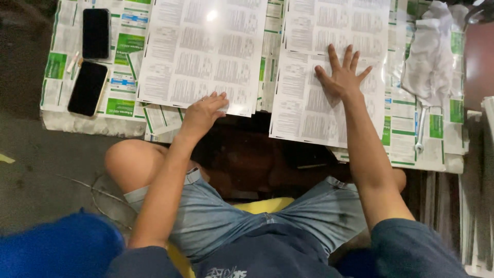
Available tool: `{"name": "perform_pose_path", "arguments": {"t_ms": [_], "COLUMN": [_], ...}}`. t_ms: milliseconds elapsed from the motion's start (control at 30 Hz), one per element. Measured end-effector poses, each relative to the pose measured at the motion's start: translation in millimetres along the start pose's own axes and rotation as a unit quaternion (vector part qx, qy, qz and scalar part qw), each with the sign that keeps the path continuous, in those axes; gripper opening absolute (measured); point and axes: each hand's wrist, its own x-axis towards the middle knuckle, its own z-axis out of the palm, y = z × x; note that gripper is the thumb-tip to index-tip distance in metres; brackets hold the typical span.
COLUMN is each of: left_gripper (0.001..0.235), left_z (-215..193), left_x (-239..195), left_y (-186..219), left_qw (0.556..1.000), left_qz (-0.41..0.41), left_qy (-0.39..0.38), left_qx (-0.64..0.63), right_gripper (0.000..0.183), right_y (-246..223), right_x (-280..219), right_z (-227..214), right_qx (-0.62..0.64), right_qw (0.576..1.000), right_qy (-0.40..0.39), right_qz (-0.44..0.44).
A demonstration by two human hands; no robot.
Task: The person sits on the floor and sorts through two stacks of printed papers. They repeatedly pick up sheets from the top of each stack, flip them over, and place them back down, organizing the documents by hand.
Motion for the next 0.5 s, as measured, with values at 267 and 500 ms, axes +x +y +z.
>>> {"name": "perform_pose_path", "arguments": {"t_ms": [267,500], "left_gripper": [0.033,0.012], "left_z": [-3.1,-8.7], "left_x": [3.1,3.4], "left_y": [-6.6,3.8], "left_qw": [0.998,0.994], "left_qz": [-0.008,0.0], "left_qy": [0.001,0.097], "left_qx": [-0.065,-0.045], "right_gripper": [0.095,0.099], "right_y": [-2.3,-4.7], "right_x": [32.4,-69.3], "right_z": [-3.5,38.7], "right_qx": [-0.005,-0.012], "right_qw": [1.0,0.995], "right_qy": [0.016,0.009], "right_qz": [-0.003,-0.098]}}
